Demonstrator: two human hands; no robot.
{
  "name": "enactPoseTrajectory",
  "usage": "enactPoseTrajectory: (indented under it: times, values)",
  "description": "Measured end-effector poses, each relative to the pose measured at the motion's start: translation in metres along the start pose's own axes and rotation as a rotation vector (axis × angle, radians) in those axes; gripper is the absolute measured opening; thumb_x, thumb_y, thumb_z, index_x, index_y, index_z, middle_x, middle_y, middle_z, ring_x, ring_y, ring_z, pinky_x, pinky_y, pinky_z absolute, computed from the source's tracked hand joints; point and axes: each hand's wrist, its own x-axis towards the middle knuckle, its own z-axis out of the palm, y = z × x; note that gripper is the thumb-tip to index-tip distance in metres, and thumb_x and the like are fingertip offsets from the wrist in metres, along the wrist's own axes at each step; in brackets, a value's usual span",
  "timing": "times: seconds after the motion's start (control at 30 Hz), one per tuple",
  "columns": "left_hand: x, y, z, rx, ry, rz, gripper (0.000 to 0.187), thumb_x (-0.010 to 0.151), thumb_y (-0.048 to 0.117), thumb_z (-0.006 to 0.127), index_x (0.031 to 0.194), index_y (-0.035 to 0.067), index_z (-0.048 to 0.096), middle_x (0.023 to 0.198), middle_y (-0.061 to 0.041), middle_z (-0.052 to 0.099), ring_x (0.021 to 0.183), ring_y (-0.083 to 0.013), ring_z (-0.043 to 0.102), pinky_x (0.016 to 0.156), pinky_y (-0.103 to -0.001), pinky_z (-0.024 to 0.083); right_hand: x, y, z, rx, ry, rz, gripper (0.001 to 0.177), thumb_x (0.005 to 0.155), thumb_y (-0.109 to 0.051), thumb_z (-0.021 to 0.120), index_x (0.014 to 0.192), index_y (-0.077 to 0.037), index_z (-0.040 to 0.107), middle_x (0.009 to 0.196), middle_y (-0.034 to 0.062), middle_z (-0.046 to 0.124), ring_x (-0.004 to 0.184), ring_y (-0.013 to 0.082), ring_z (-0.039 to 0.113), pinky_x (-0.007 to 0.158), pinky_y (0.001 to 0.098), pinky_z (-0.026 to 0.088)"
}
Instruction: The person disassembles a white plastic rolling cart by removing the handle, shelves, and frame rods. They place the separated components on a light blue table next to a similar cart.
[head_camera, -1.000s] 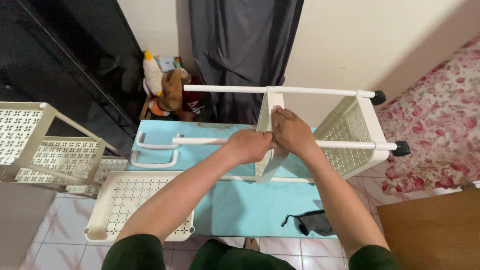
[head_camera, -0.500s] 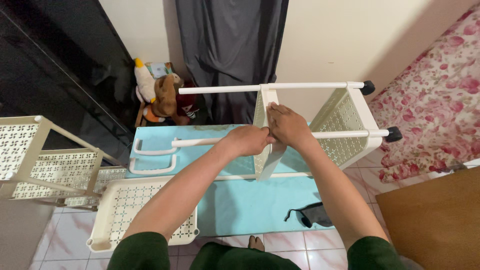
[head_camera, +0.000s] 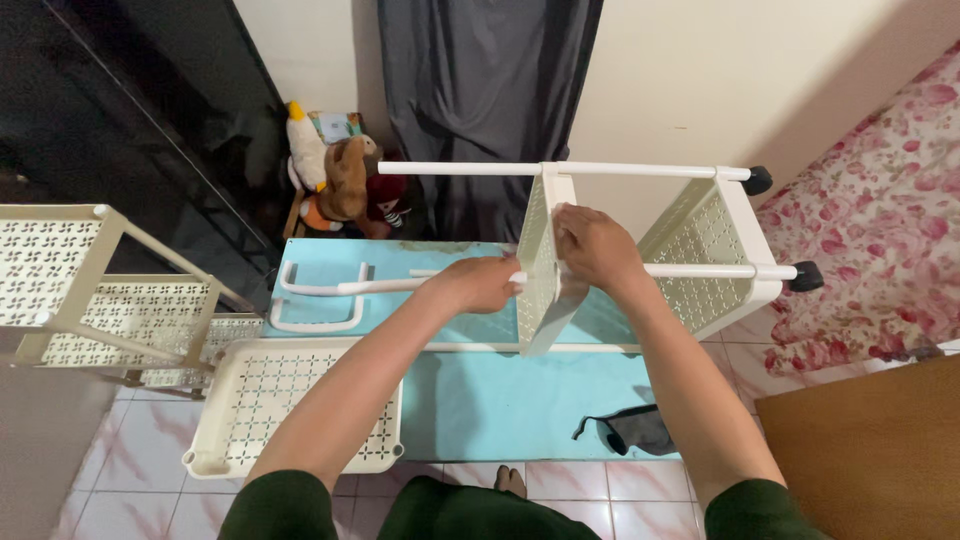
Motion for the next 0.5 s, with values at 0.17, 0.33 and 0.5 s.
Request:
enactPoseTrajectory:
  times: [0.17, 0.33, 0.5]
  values:
    - [-0.038, -0.013, 0.021, -0.018, 0.124, -0.019, 0.026, 0.092, 0.021, 0.066, 0.118, 0.015, 0.066, 0.111, -0.013, 0.069, 0.105, -0.0369, 0.066, 0.083, -0.05, 0.052, -0.014, -0.038, -0.022, -0.001, 0.293, -0.175, 0.024, 0.087, -0.002, 0.07, 0.111, -0.001, 0.071, 0.115, 0.0143, 0.073, 0.107, 0.0361, 0.068, 0.093, 0.0442, 0.056]
    - [-0.072, -0.008, 0.047, -0.072, 0.394, 0.089, 0.03, 0.087, 0.017, 0.069, 0.117, 0.011, 0.066, 0.105, -0.012, 0.075, 0.099, -0.0369, 0.07, 0.081, -0.048, 0.054, -0.068, -0.089, -0.011, 0.35, -0.029, 0.002, 0.026, 0.085, -0.002, 0.073, 0.111, -0.003, 0.073, 0.098, 0.0135, 0.071, 0.077, 0.0287, 0.071, 0.066, 0.0368, 0.057]
    - [-0.097, 0.008, 0.06, -0.272, 0.381, -0.077, 0.03, 0.087, 0.013, 0.069, 0.112, 0.005, 0.057, 0.096, -0.018, 0.072, 0.095, -0.0408, 0.067, 0.078, -0.051, 0.053, -0.103, -0.099, 0.042, 0.573, -0.231, 0.11, 0.029, 0.08, 0.004, 0.075, 0.108, 0.002, 0.07, 0.098, 0.0128, 0.071, 0.075, 0.0226, 0.074, 0.066, 0.0322, 0.059]
